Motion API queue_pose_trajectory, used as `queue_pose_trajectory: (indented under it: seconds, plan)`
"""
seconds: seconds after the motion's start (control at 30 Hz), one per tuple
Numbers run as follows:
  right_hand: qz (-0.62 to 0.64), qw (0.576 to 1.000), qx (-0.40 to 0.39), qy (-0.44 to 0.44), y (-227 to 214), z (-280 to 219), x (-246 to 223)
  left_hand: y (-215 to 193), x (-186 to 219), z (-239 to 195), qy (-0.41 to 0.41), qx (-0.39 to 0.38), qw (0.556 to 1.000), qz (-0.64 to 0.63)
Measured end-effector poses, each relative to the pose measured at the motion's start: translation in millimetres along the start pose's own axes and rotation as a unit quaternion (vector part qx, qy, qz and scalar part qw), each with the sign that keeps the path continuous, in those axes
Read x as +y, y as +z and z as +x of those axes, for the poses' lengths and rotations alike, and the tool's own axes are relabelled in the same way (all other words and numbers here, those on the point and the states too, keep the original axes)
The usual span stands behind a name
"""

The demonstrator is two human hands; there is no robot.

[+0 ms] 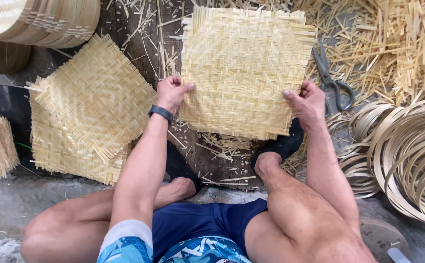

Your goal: The person places a woven bamboo mat over a circular wooden mold, presses it down, and uses shears to trim the excess mat around the mold's edge. The person then removes the trimmed circular mat and stacks it with others.

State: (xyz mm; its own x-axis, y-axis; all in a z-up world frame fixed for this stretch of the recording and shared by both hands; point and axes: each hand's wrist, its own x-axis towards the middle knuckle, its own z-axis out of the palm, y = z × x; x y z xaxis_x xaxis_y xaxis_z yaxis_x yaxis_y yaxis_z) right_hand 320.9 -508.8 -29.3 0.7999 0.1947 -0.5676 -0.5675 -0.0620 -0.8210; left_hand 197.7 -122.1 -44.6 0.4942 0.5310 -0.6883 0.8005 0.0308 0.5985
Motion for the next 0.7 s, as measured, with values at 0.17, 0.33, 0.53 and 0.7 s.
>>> queue_pose_trajectory:
  seconds: [0.17, 0.33, 0.53, 0.7]
  plan:
    - [-0.020, 0.998, 0.013, -0.051, 3.7, -2.2, 9.9, 0.8, -23.4, -3.7, 0.059, -0.005, 0.995, -0.083]
    - [-0.232, 0.947, 0.139, -0.173, 28.8, -24.4, -1.7, 6.6, -27.8, -12.5, 0.095, 0.048, 0.993, -0.056]
    - [-0.616, 0.687, -0.080, -0.376, 87.9, -47.7, -6.9, 11.6, -9.7, -30.7, 0.128, 0.104, 0.986, -0.027]
    - [-0.662, 0.605, -0.014, -0.443, 101.6, -51.0, -1.4, 32.6, 15.1, -97.5, 0.199, 0.152, 0.966, 0.064]
